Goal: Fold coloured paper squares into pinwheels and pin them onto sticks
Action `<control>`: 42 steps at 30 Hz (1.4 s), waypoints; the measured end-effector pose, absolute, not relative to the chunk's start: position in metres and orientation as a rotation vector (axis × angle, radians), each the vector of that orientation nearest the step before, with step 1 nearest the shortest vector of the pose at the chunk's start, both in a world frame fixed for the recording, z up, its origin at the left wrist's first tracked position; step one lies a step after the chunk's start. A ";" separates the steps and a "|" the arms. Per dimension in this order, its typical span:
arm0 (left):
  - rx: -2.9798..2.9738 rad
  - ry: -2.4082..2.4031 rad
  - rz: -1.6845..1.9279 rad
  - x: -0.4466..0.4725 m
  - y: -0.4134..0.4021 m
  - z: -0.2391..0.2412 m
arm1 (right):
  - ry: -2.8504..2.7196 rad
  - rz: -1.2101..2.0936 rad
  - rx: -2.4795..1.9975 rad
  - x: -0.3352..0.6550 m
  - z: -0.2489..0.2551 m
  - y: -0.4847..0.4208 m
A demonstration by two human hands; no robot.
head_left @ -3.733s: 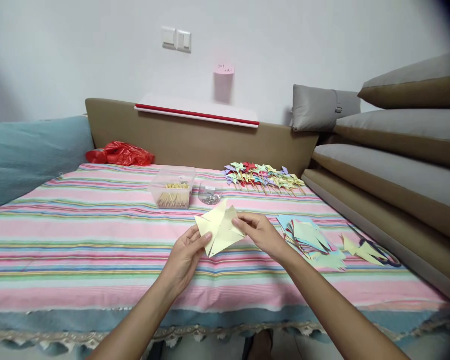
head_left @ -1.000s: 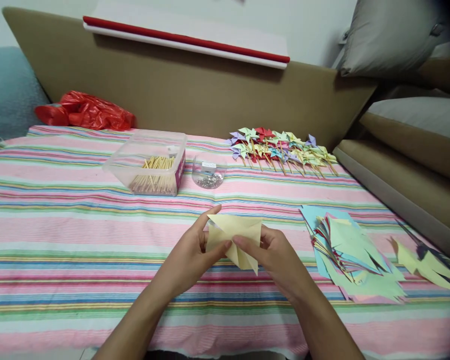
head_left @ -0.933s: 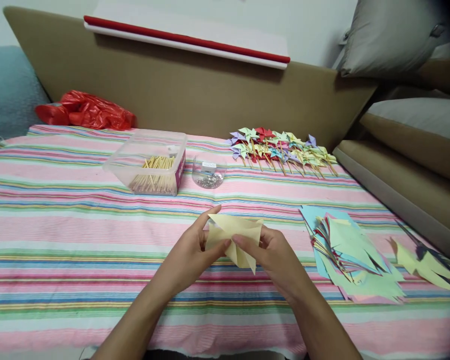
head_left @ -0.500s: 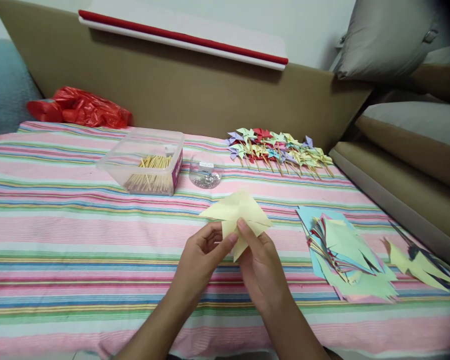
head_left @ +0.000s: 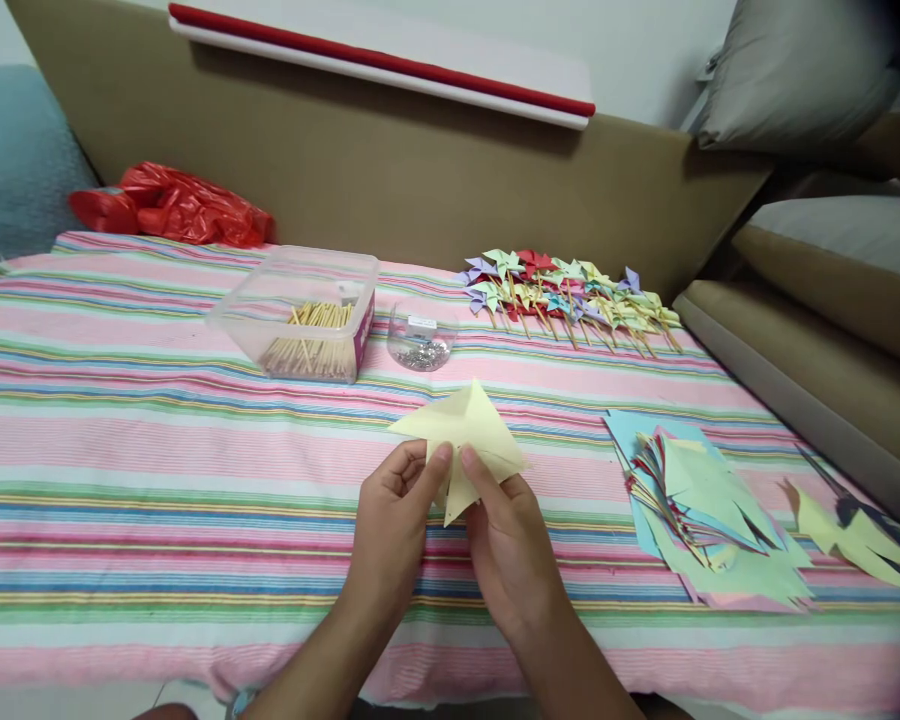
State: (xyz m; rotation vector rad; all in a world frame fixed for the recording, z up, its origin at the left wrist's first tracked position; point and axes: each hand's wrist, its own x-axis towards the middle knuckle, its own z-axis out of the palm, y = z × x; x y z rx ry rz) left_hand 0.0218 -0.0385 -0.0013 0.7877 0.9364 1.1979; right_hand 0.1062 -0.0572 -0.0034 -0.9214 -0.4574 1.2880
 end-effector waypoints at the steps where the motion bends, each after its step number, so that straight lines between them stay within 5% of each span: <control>1: 0.779 0.947 1.193 0.021 -0.037 -0.001 | -0.484 1.270 -0.938 0.109 -0.003 -0.058; 13: 0.760 0.998 1.269 0.007 -0.027 0.003 | -1.779 0.000 -1.312 0.148 -0.003 -0.075; 23: 0.833 0.943 1.272 0.009 -0.029 -0.001 | -1.744 0.040 -1.305 0.140 -0.004 -0.071; 34: 0.907 0.925 1.214 0.010 -0.034 0.002 | -1.224 0.609 -1.448 0.138 -0.002 -0.064; 42: 0.919 0.905 1.212 0.013 -0.036 0.003 | -1.108 0.677 -1.418 0.137 -0.007 -0.060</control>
